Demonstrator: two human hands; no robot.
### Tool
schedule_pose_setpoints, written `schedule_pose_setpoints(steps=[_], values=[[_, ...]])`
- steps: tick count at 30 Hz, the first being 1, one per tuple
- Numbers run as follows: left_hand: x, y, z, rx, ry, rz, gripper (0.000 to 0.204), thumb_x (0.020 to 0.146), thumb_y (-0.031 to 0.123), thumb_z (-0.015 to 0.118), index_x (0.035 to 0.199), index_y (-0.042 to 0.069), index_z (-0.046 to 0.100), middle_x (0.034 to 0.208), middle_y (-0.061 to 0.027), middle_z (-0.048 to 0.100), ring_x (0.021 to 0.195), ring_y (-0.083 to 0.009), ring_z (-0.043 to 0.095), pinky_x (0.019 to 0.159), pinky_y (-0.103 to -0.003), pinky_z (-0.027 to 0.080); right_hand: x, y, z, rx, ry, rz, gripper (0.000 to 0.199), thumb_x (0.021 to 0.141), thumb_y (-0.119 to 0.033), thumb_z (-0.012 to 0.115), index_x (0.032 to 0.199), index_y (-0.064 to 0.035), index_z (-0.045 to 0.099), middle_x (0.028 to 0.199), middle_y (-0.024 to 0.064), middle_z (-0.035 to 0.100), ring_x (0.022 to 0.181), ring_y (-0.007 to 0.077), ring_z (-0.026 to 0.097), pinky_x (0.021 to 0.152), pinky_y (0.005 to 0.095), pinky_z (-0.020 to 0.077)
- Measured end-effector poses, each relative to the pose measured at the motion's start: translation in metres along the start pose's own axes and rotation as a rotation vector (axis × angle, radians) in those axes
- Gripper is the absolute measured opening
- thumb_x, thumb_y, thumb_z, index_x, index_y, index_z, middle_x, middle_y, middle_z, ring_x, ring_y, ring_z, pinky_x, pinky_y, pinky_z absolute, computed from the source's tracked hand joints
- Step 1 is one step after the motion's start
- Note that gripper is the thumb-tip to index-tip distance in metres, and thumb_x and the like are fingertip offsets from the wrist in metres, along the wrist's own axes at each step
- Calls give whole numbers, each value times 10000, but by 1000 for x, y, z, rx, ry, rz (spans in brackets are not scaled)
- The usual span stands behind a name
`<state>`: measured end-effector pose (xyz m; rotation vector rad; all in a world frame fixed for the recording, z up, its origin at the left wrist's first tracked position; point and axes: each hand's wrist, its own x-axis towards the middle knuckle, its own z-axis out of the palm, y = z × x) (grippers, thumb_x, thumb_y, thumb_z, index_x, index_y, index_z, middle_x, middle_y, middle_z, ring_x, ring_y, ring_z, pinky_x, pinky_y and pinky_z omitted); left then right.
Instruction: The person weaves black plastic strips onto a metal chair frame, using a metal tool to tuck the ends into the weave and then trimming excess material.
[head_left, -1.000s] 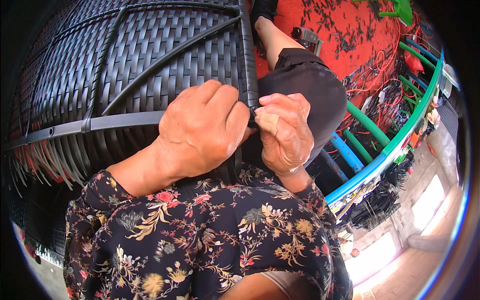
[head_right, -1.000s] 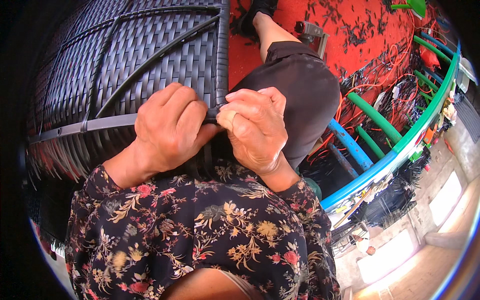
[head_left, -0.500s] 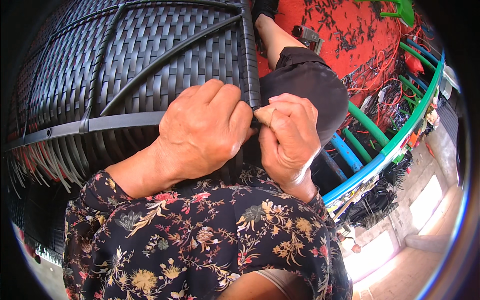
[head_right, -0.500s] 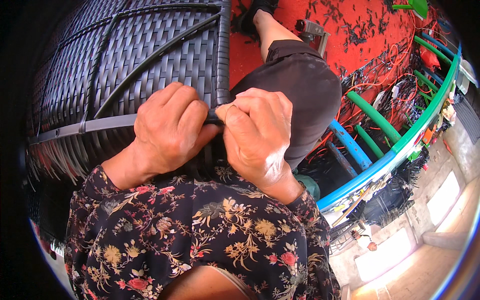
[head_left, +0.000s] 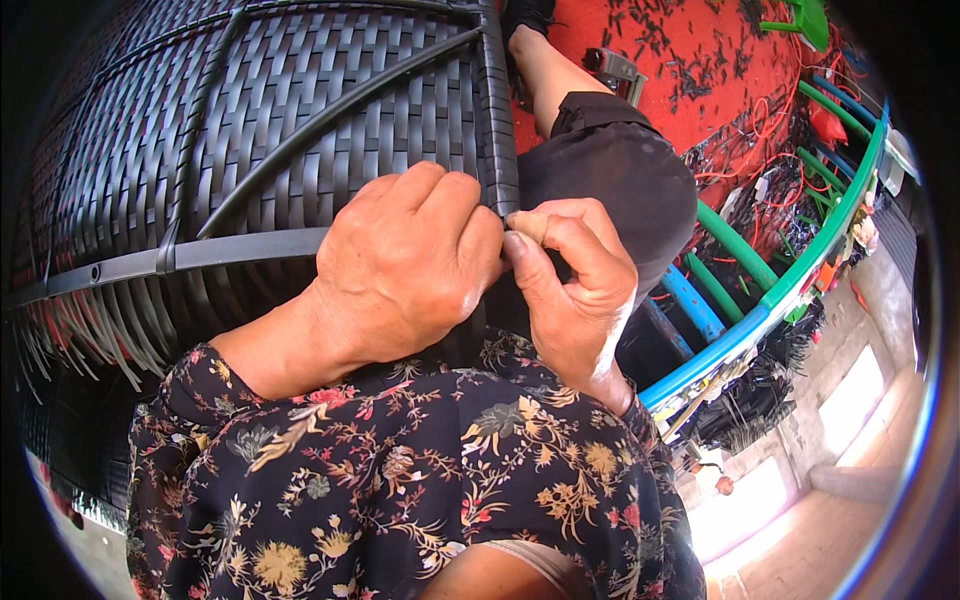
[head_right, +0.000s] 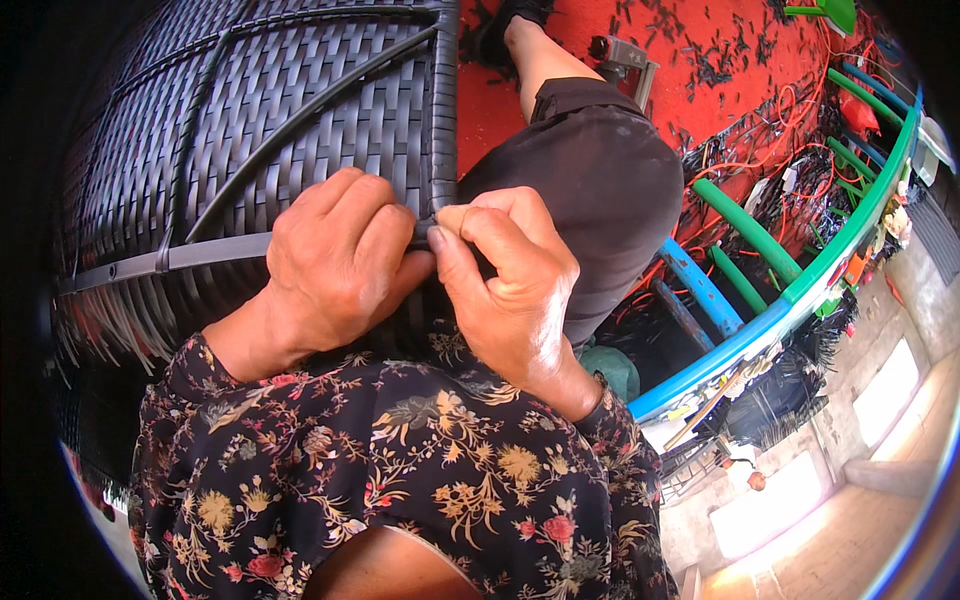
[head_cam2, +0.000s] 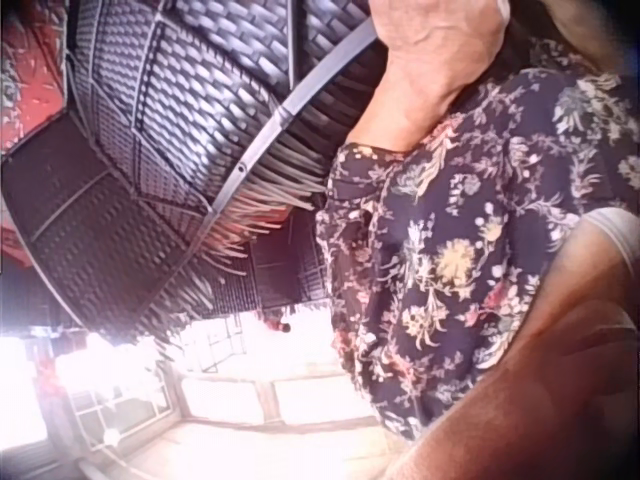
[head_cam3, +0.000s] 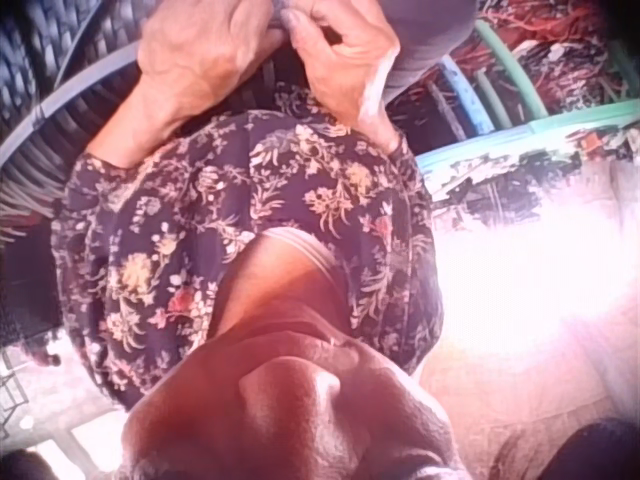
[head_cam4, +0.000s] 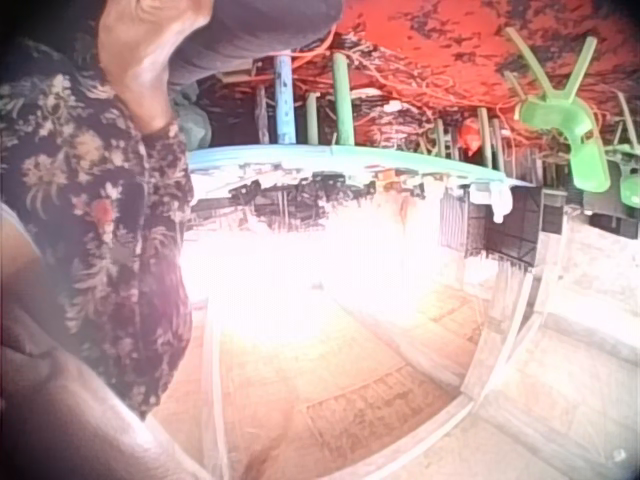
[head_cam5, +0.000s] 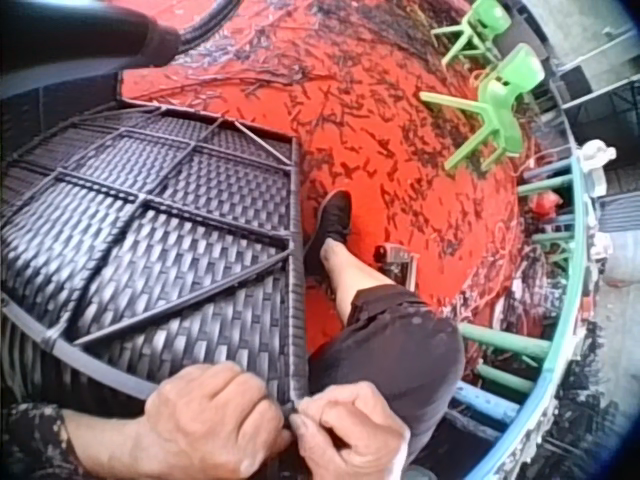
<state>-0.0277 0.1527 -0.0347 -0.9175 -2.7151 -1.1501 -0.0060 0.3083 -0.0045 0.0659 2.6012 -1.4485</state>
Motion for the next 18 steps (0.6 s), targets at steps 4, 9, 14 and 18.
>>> schedule_pose_setpoints(steps=[4,9,14,18], values=[[0,1,-2,-24,-19,-14,283,537,141,706,691,41,490,673,-81,452,580,-235,479,485,-321,394,-2,7,3,70,10,58,164,716,38,676,866,21,612,805,92,566,672,135,558,605,239,457],[0,-1,-3,-16,-35,-7,287,567,165,719,716,32,513,678,-84,462,593,-240,495,498,-322,403,-6,10,6,446,14,449,355,815,-74,648,1094,51,468,829,65,589,718,80,558,595,200,479],[-1,-2,-1,-6,-36,9,296,573,178,719,728,22,521,682,-88,465,600,-246,503,508,-326,413,-2,4,5,741,-105,690,348,882,-136,559,1122,67,408,801,64,598,634,72,547,537,191,459],[-1,-2,-3,-24,-43,11,299,576,179,715,733,16,520,684,-92,465,601,-254,504,513,-330,419,-2,6,7,542,-128,551,299,890,-126,536,1099,53,421,734,42,586,574,59,512,498,191,422]])
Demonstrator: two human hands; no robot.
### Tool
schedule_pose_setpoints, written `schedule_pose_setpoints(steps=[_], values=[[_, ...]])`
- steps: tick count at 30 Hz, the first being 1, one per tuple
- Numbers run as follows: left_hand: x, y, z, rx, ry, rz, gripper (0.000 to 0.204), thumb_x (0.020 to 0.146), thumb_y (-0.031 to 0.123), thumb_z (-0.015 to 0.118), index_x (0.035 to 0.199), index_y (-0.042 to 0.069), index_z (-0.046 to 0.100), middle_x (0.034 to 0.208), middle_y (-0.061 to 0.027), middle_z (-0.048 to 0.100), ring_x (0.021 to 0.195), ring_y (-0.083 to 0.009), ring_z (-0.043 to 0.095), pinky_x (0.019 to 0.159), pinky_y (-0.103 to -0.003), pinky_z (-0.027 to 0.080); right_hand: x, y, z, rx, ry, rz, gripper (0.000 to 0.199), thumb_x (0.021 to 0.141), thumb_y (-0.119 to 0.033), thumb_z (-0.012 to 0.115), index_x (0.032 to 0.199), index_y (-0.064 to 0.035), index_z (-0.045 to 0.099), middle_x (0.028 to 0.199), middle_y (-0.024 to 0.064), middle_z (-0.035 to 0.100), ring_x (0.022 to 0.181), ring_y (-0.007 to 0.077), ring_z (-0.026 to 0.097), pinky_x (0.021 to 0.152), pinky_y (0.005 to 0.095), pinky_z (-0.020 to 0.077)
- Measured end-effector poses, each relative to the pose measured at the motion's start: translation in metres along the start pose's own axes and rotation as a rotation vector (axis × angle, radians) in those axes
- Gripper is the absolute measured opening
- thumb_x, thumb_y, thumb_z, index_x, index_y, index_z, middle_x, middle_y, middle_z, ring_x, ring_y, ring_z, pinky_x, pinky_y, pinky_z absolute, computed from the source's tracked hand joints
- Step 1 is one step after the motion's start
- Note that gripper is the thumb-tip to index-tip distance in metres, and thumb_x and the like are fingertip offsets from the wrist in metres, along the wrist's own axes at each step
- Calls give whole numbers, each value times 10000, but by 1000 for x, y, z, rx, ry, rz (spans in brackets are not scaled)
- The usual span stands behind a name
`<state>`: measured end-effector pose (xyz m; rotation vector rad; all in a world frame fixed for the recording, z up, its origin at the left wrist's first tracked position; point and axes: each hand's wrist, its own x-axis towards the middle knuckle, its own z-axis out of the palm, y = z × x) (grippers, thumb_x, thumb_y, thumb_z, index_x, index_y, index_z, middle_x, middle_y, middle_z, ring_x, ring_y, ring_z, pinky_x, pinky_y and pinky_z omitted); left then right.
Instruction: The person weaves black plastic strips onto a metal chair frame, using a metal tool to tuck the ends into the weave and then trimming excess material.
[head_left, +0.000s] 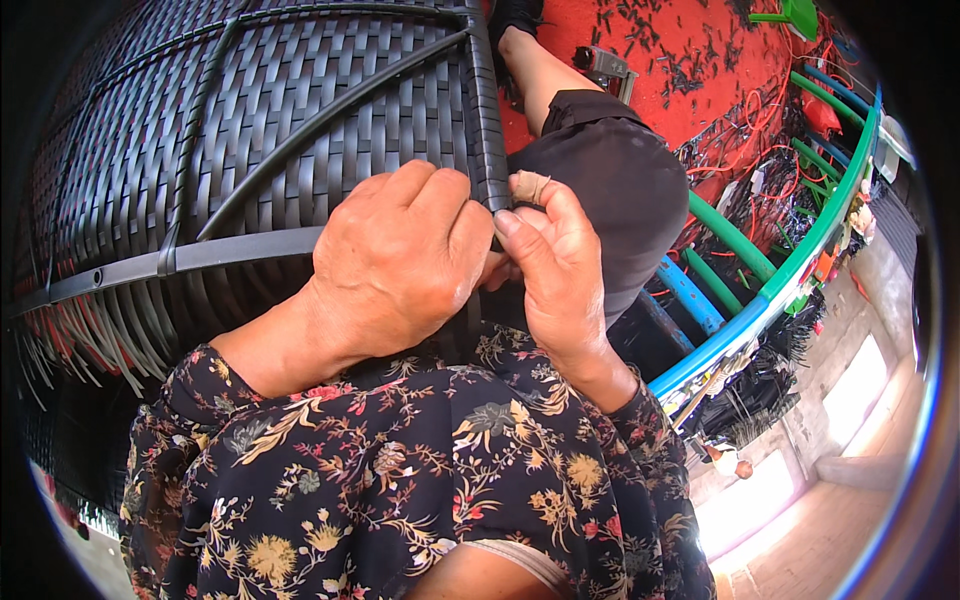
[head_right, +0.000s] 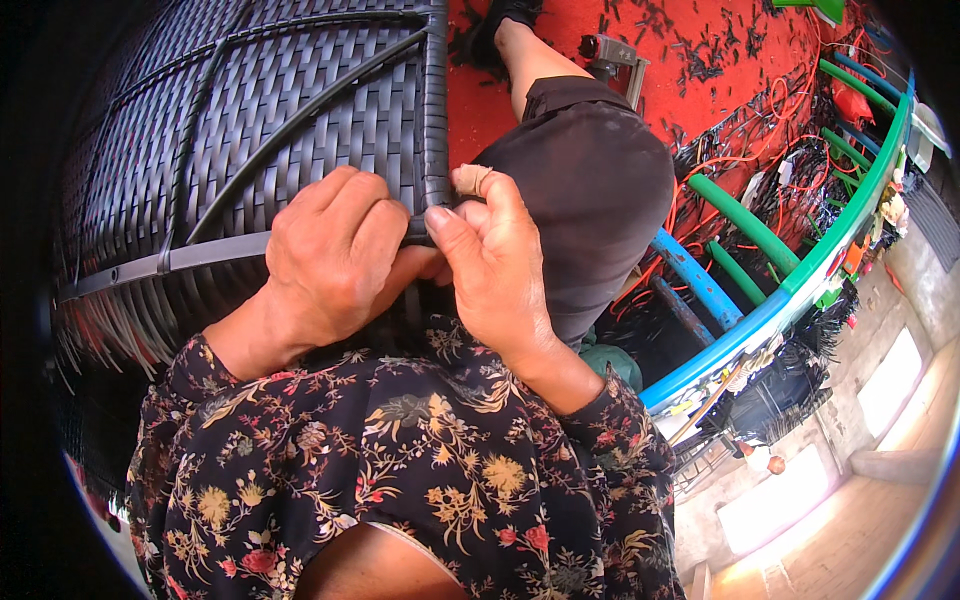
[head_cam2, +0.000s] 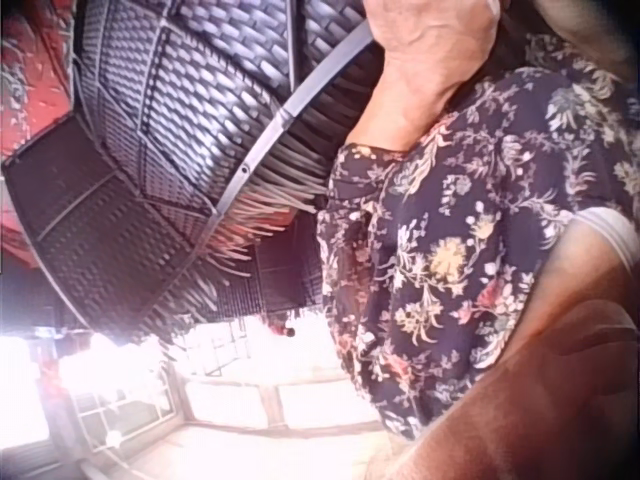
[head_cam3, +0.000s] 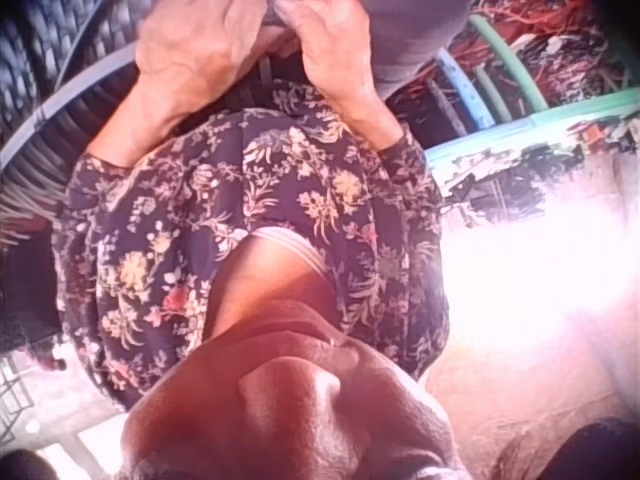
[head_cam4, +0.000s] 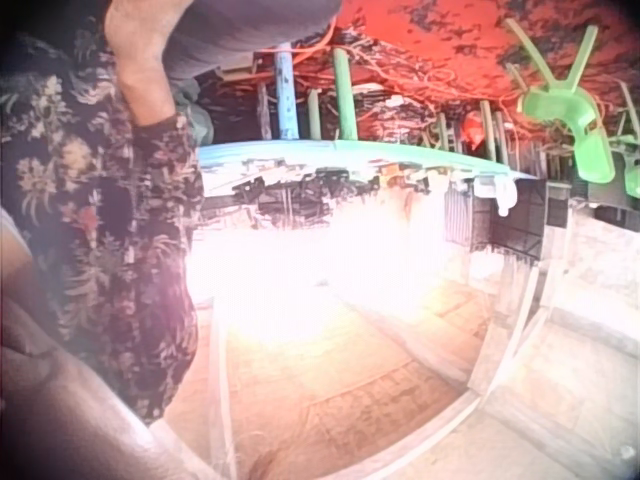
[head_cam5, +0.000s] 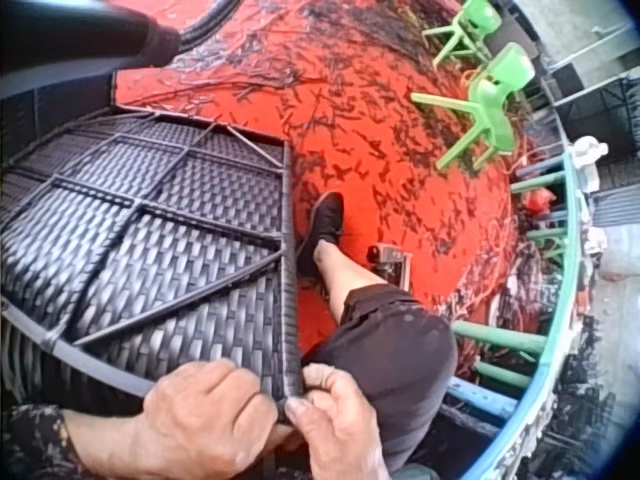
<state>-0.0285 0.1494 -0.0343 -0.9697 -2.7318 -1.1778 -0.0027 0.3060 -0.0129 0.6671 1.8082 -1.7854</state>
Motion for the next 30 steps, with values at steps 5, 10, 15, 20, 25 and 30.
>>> schedule_pose_setpoints(steps=[5,10,15,20,25,30], values=[[1,1,1,-10,6,-13,294,569,154,714,736,13,518,691,-103,470,605,-267,505,519,-340,424,5,-5,1,-222,35,-38,315,890,-158,541,1096,51,427,683,31,560,529,67,495,485,208,408],[5,3,0,-14,9,-29,297,528,110,707,714,19,495,707,-116,484,623,-282,514,524,-347,432,3,-2,-3,89,12,39,437,854,-182,592,1171,48,398,684,31,538,556,72,492,516,222,405],[6,2,2,13,29,-29,289,535,97,706,710,24,488,716,-125,496,639,-294,523,532,-355,440,4,11,-6,-91,4,-211,459,822,-119,617,1183,42,384,638,9,444,585,61,412,557,204,372],[6,0,3,40,23,-27,293,537,94,711,715,20,490,727,-127,506,652,-296,532,542,-358,448,9,11,-7,-195,-3,-232,387,843,-104,584,1145,46,393,621,11,468,589,66,445,564,216,390],[8,3,2,42,20,-31,293,554,112,722,714,21,494,731,-131,516,649,-299,539,539,-362,449,11,3,-3,-190,-5,-185,397,867,-135,564,1161,52,372,642,33,524,574,76,470,566,219,409],[11,4,1,49,30,-93,285,595,138,735,699,21,497,712,-135,532,634,-313,556,519,-379,443,15,15,-9,362,-161,21,459,894,-198,510,1238,42,325,733,51,540,576,110,514,548,216,422]])
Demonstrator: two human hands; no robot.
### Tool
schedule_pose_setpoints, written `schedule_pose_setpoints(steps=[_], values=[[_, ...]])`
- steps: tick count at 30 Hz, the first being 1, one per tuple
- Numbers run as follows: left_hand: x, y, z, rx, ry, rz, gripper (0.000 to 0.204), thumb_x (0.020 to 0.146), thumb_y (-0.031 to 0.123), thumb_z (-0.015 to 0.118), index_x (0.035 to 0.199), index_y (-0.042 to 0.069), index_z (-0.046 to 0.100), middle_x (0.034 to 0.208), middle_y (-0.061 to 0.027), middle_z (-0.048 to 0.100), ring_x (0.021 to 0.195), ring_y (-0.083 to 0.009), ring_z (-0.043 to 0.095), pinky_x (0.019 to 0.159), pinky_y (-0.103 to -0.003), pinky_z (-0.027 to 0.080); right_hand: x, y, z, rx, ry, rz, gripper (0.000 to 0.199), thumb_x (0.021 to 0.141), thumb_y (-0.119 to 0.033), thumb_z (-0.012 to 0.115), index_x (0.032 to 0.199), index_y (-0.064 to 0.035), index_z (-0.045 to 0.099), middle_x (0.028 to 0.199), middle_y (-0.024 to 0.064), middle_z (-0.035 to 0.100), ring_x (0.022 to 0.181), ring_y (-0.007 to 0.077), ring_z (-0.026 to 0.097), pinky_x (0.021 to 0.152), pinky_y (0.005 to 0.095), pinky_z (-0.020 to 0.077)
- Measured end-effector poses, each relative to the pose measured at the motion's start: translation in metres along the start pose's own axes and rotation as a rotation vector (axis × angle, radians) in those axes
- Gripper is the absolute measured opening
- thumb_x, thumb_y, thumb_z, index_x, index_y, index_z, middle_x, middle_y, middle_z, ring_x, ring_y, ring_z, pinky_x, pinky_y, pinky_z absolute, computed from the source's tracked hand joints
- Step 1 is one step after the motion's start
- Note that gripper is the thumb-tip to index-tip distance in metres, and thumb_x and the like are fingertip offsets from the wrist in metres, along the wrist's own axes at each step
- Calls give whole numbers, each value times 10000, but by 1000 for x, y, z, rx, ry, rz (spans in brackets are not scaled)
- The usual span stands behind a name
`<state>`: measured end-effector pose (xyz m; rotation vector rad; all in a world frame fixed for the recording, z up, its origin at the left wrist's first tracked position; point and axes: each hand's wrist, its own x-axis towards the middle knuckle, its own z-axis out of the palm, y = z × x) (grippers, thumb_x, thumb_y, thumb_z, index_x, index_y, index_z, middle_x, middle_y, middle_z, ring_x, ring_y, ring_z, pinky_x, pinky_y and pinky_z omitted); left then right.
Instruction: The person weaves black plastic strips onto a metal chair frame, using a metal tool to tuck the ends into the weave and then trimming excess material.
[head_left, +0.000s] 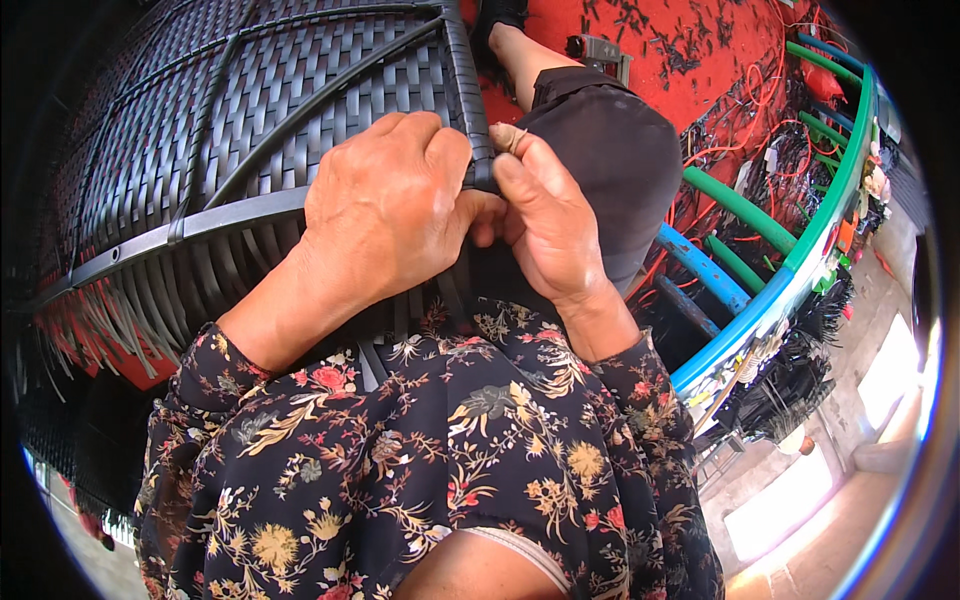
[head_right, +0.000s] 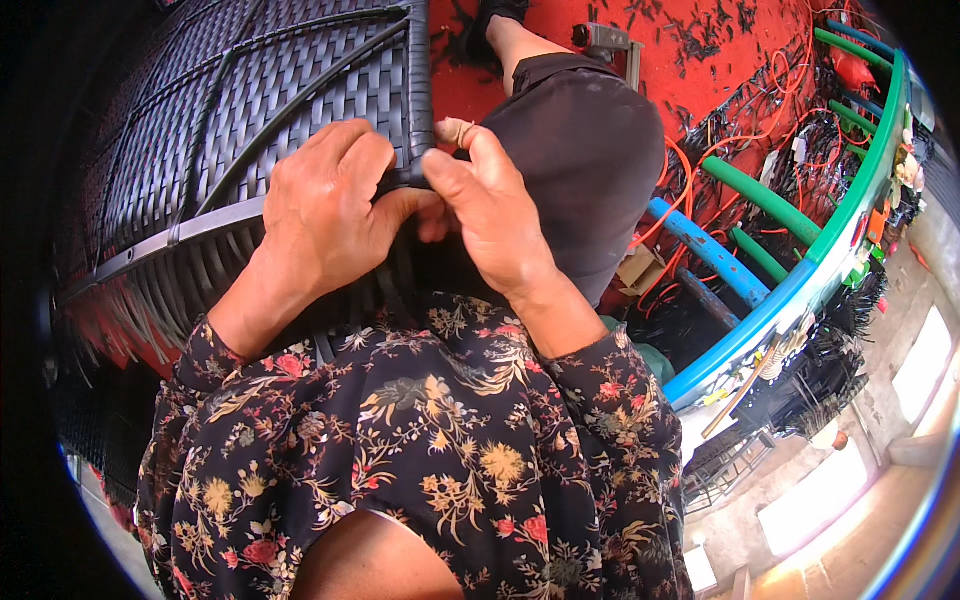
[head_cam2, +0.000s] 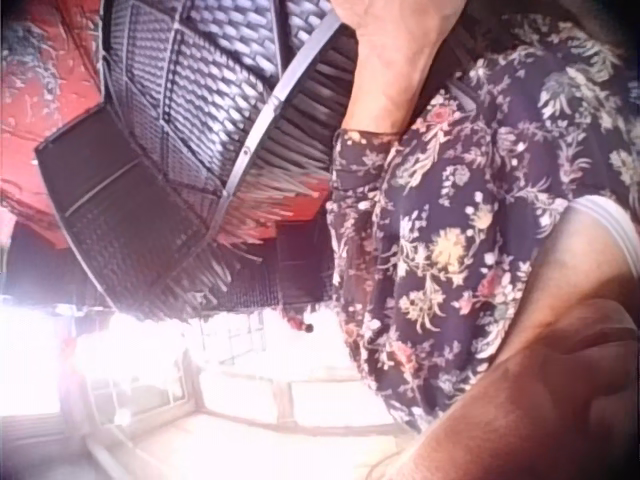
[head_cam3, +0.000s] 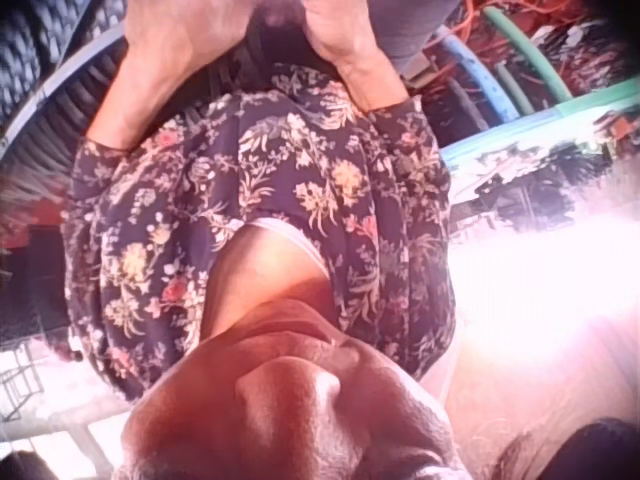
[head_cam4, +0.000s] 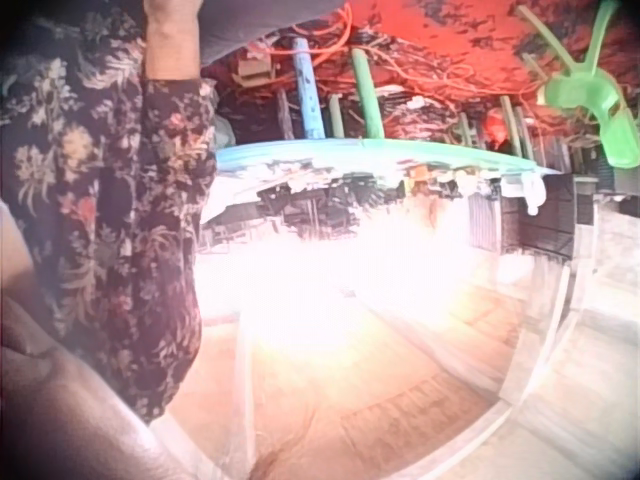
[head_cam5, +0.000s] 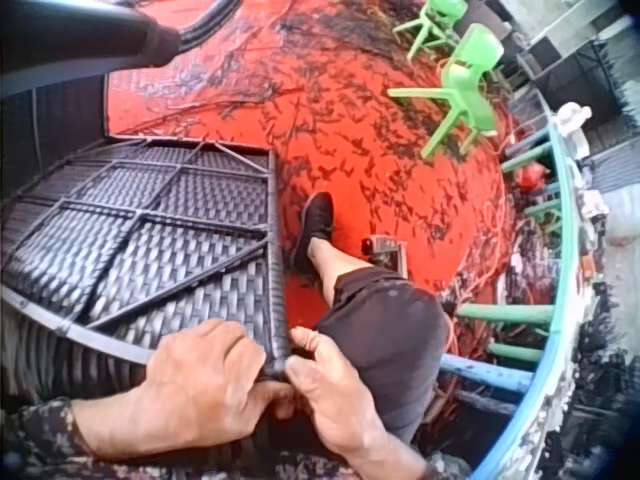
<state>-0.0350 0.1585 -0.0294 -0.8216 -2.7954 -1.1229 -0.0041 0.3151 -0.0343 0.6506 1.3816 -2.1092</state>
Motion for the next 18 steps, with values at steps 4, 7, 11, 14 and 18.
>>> schedule_pose_setpoints(steps=[4,7,11,14,18], values=[[3,1,-2,15,-74,-75,253,599,155,720,687,2,540,679,-129,548,642,-313,579,527,-392,466,-3,11,-9,122,-79,-79,479,892,-194,495,1266,30,299,736,68,536,586,124,510,562,221,412],[4,-1,-4,-3,-143,-119,250,607,176,712,669,-15,562,665,-140,557,641,-328,586,548,-406,476,-1,9,-8,-6,-129,-109,474,890,-172,480,1283,13,290,738,90,540,600,140,502,574,236,406],[5,-3,-5,-36,-200,-169,292,617,222,720,631,-23,561,663,-157,565,623,-352,581,562,-419,469,0,2,-6,-127,-106,-41,459,894,-173,474,1279,16,311,711,69,516,570,126,467,533,235,378],[5,-5,-4,-55,-214,-156,295,629,217,742,647,-11,556,651,-148,559,621,-335,567,552,-399,438,7,8,-4,-90,-77,-47,498,880,-221,495,1275,31,329,718,69,533,557,107,475,497,226,384],[10,-3,-7,-71,-258,-146,272,648,185,740,661,-12,553,628,-140,540,591,-306,544,541,-379,418,10,14,-12,106,-152,-79,492,896,-254,486,1275,26,346,754,77,561,590,130,545,508,226,421]])
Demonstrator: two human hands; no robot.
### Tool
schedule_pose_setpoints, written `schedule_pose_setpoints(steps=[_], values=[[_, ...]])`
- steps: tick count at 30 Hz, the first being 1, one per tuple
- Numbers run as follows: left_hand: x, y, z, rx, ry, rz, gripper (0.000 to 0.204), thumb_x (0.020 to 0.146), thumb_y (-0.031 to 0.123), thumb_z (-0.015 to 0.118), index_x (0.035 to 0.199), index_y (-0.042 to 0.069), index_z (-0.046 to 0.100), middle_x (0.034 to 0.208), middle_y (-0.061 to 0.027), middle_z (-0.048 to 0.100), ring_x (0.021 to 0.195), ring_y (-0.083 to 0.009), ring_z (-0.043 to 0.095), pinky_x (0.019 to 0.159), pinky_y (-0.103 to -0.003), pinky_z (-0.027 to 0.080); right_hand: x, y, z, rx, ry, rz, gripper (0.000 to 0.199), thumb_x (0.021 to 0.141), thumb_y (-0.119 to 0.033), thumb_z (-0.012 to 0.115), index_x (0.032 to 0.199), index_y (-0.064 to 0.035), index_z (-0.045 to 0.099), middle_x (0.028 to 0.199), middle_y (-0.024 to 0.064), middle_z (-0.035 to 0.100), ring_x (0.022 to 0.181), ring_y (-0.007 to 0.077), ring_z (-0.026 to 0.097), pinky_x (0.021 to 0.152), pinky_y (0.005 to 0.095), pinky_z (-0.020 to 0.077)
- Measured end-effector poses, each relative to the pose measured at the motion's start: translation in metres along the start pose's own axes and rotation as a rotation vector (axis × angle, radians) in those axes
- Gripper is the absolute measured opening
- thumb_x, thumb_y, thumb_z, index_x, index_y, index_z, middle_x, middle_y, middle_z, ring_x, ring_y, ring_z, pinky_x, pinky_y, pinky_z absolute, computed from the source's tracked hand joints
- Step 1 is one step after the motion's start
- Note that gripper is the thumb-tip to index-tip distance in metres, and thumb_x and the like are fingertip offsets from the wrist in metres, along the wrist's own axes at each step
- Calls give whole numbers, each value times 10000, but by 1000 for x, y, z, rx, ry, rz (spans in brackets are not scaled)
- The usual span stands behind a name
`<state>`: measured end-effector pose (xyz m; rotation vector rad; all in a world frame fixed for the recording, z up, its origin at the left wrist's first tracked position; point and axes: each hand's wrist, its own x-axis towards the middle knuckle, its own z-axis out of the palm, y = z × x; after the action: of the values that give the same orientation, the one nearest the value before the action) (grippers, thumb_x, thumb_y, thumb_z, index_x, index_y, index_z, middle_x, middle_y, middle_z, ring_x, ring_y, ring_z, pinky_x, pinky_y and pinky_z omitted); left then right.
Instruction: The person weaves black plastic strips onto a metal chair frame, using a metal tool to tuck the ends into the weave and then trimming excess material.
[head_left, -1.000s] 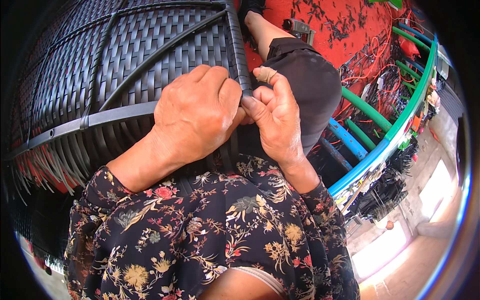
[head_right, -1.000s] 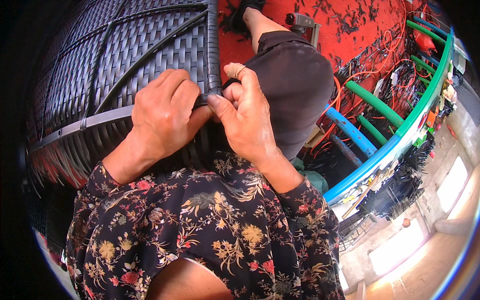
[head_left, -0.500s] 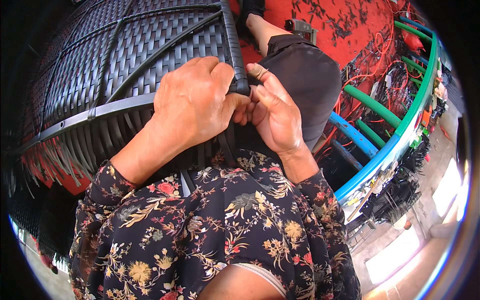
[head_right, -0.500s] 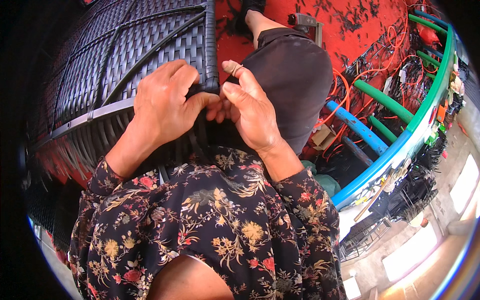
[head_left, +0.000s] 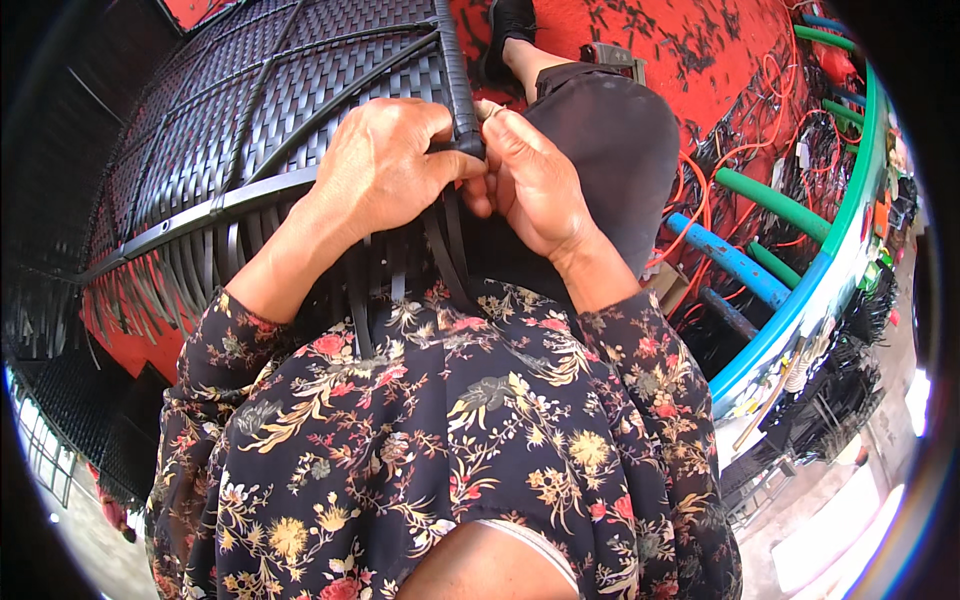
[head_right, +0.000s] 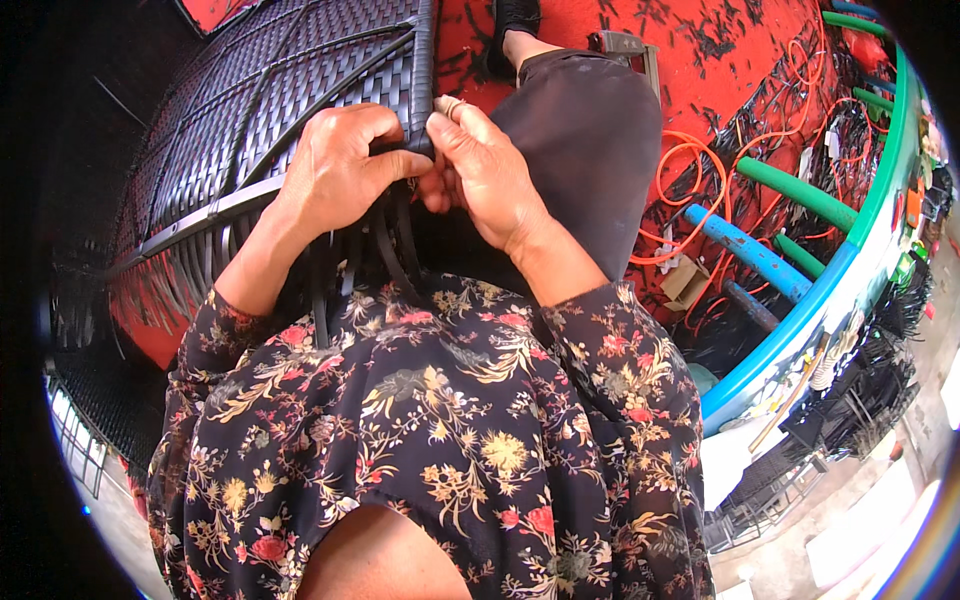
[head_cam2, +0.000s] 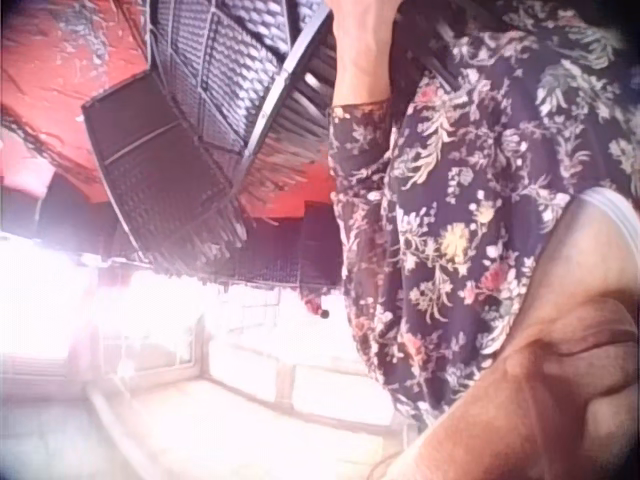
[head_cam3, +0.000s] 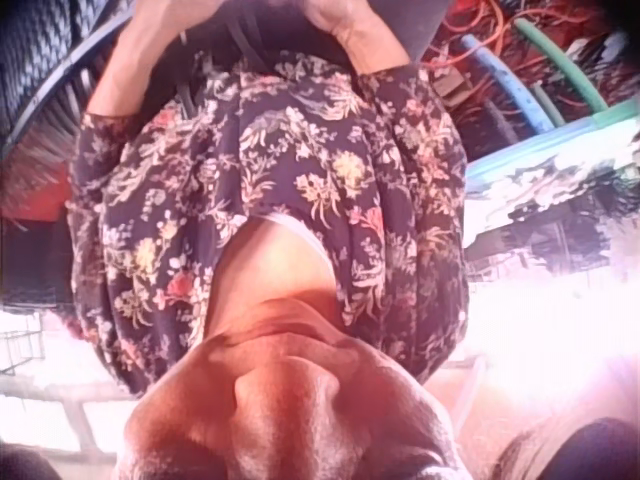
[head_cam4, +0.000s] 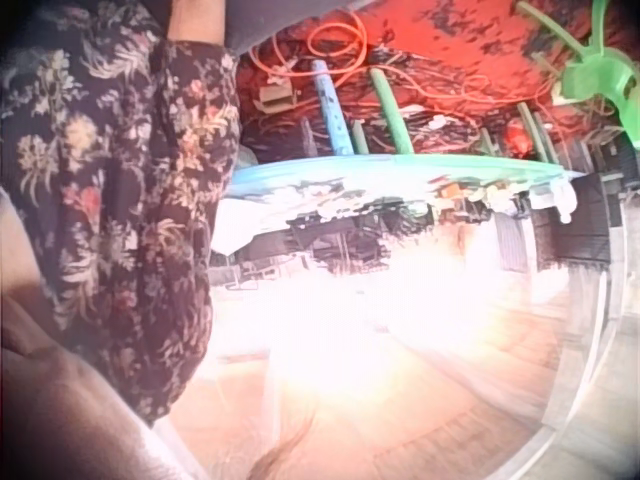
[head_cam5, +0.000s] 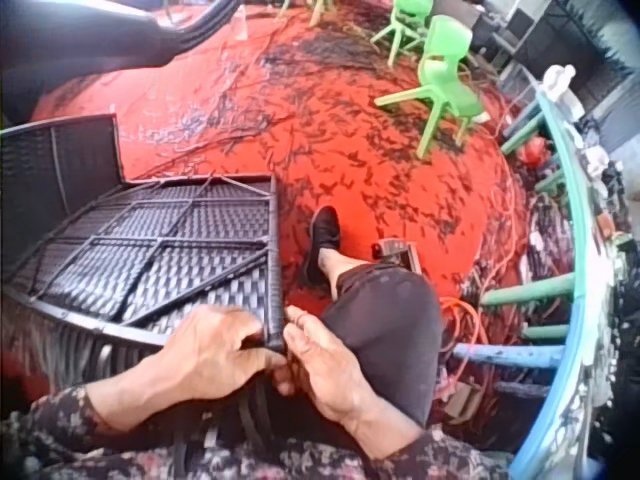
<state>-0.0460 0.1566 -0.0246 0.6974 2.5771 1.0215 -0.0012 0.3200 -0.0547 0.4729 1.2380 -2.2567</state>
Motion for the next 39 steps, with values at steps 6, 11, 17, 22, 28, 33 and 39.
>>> schedule_pose_setpoints(steps=[6,11,17,22,28,33,39], values=[[6,1,-5,-34,-34,58,253,711,207,712,705,-6,576,584,-123,510,506,-226,482,501,-325,387,-10,10,-14,116,23,-25,442,887,-177,504,1258,31,385,815,79,595,671,154,599,582,238,454],[12,-14,-10,74,-33,32,301,756,271,684,696,-3,576,575,-155,516,516,-285,526,506,-355,416,8,29,-2,-263,117,-265,471,795,-34,563,1230,71,415,811,89,604,679,135,613,565,223,459],[9,-31,-45,163,35,235,290,817,275,629,751,5,550,616,-140,486,558,-261,508,546,-341,415,29,42,1,-526,84,-248,399,783,-83,596,1145,54,502,794,108,616,665,146,622,613,269,490],[11,-26,-112,76,-31,-1,238,841,261,617,846,23,622,612,3,496,585,-48,432,544,-232,378,42,45,4,-434,34,-313,330,857,-127,564,1132,47,509,799,50,582,646,89,551,592,221,461],[-3,-7,-159,-200,-11,-161,191,888,199,570,866,18,628,671,60,529,574,-6,433,509,-176,333,52,32,3,-661,222,-607,382,808,-212,637,1104,8,536,812,103,617,711,185,611,662,298,492],[-10,0,-184,-187,-59,-159,199,895,204,562,895,15,624,681,53,529,590,-6,426,529,-171,336,75,-31,30,-924,337,-1452,433,729,-319,700,1039,-40,582,859,127,638,762,302,613,708,371,488],[-20,-3,-190,-187,-57,-57,228,887,198,571,929,-21,621,747,45,542,669,-14,455,597,-179,366,112,-79,71,-1212,-242,-1578,541,692,-74,617,1206,-18,458,1149,214,530,1104,384,479,955,422,386]])
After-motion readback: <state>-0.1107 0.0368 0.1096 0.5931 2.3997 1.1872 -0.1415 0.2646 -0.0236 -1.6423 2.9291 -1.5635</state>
